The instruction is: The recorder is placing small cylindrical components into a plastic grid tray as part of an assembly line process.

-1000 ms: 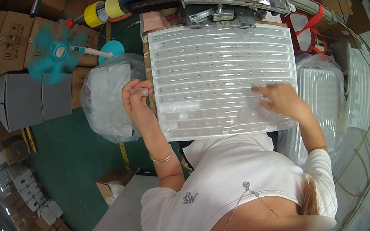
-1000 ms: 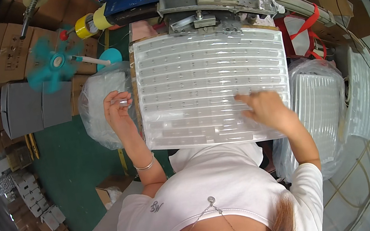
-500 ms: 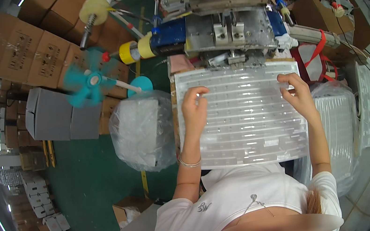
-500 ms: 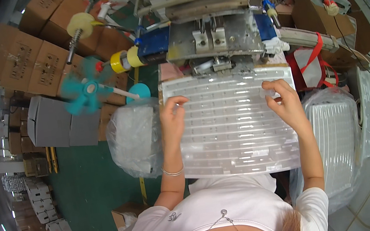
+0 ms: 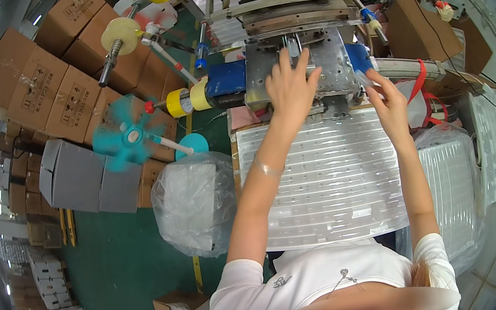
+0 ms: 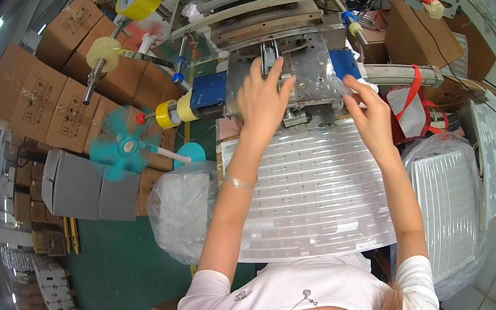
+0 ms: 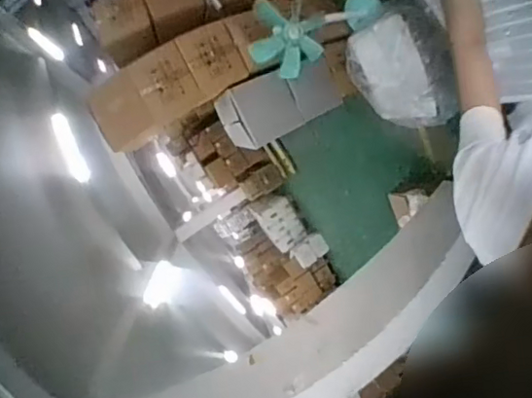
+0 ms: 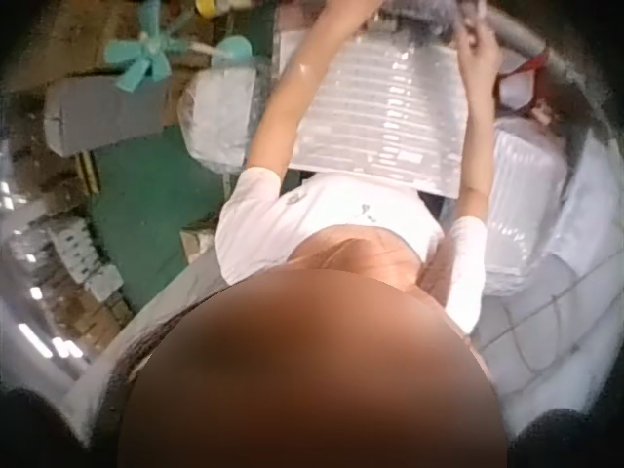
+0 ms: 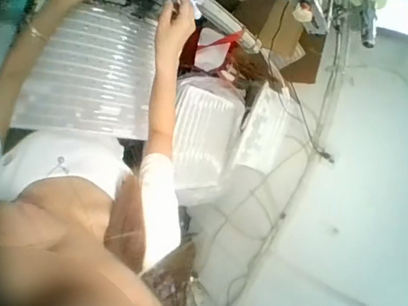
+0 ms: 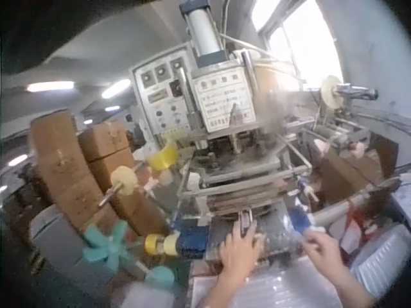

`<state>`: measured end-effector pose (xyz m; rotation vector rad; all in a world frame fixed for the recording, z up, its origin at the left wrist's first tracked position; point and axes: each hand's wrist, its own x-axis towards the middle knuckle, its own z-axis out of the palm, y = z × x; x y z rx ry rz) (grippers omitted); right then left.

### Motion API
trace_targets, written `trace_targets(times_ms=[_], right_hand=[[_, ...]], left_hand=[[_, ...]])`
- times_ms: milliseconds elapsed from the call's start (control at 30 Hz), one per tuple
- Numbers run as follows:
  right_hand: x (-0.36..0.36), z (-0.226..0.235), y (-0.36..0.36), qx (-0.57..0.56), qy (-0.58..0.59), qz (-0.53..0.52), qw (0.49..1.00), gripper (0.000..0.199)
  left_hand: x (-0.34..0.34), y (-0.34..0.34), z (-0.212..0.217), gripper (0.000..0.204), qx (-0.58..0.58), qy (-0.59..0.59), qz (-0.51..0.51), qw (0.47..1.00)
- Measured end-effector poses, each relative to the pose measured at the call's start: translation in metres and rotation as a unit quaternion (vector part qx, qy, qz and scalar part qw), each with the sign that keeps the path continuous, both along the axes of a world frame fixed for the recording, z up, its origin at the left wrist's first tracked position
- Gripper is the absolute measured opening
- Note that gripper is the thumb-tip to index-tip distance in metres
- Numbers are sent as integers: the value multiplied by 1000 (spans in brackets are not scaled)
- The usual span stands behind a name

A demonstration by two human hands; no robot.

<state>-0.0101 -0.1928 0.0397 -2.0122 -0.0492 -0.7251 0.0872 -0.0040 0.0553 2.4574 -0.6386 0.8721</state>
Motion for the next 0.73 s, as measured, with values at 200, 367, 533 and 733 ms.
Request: trace_targets(times_ms=[200,367,533,733], right_hand=[[46,14,27,-102,-107,-49,988,25],[85,9,43,-302,-106,-109,941,19],[102,-3,41,-272,-131,-138,943,19],[57,-21,37,-192,-106,-51,974,41]], left_hand=[[10,-14,16,30,72,45,-37,996],[-65,47,4,25,-193,144,-70,968],[-102,108,-29,27,-247,152,-6,957],[-159,157,-44,33,-275,246,115,922]])
